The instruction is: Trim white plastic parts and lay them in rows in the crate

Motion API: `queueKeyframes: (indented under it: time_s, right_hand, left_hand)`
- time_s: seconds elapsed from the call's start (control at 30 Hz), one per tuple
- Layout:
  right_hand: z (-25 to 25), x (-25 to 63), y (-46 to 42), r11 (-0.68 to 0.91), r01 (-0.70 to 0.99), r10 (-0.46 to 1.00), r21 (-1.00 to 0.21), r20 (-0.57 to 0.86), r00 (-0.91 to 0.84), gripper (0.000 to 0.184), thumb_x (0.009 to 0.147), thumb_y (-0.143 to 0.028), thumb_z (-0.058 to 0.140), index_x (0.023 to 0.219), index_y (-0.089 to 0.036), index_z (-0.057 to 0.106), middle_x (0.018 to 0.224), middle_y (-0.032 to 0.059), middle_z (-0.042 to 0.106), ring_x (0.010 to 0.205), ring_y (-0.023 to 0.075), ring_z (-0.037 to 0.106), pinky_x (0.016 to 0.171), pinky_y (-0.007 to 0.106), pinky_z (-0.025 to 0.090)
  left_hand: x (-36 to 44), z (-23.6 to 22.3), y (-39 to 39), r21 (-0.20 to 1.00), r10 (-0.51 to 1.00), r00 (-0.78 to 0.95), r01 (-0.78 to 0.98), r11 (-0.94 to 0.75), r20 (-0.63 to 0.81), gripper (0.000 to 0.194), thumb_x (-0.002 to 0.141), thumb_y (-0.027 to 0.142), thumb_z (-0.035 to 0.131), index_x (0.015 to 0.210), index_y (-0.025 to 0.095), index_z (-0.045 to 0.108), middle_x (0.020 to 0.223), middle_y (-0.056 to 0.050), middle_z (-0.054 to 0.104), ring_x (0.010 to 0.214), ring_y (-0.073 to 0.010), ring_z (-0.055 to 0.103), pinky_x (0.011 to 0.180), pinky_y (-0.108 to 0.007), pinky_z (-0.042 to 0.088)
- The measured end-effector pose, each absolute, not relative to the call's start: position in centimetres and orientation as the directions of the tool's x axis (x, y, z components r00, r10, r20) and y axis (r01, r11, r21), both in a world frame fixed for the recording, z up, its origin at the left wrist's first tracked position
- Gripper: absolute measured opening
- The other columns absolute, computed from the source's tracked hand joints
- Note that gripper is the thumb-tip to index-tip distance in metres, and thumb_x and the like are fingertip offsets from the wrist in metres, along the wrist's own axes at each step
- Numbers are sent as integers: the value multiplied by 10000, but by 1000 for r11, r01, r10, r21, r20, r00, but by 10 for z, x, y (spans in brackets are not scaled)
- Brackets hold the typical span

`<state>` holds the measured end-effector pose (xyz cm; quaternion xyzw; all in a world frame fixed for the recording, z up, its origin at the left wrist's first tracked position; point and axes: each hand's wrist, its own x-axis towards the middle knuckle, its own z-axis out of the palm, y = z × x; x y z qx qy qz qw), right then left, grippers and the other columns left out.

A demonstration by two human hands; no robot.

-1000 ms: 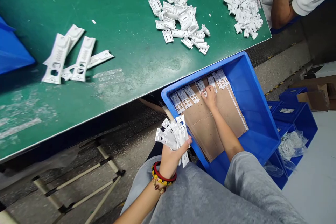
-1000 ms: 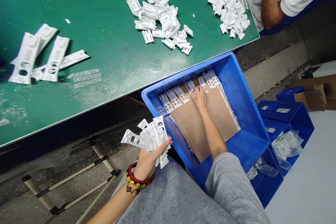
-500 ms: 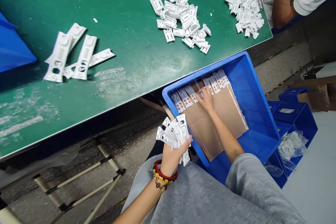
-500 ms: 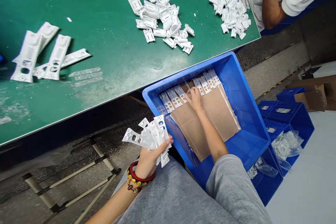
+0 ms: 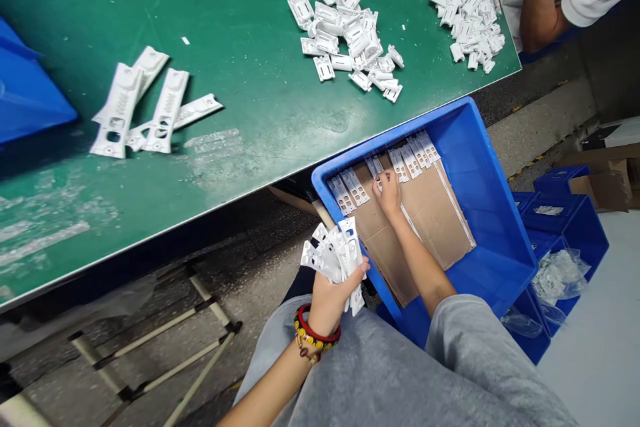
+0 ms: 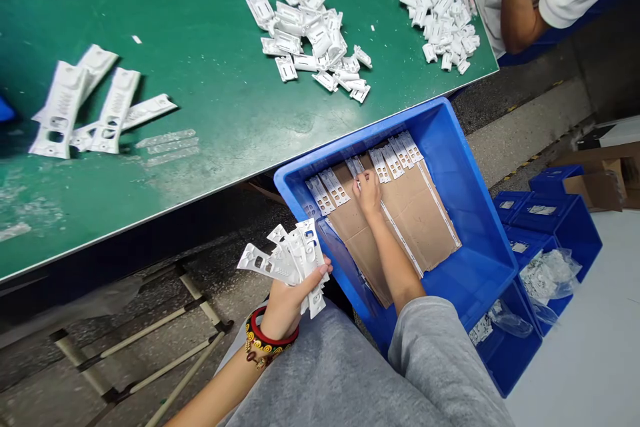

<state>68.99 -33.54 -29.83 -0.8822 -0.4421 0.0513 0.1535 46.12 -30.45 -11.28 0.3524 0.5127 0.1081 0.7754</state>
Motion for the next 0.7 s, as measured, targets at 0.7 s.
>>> queueKeyframes:
  time_s: [0.7]
  right_hand:
    - [-287,705,-343,-684,703,709,-195,47,703,182,926,-261,507,1043,-142,581,1163,176,547,1067,284,487,925,425,385]
  left_hand:
    - [462,-111,-303,655,523,462,188,732,-716,336,612,356,817,854,147,713,841,-84,756,797,-241,708,825,-367,567]
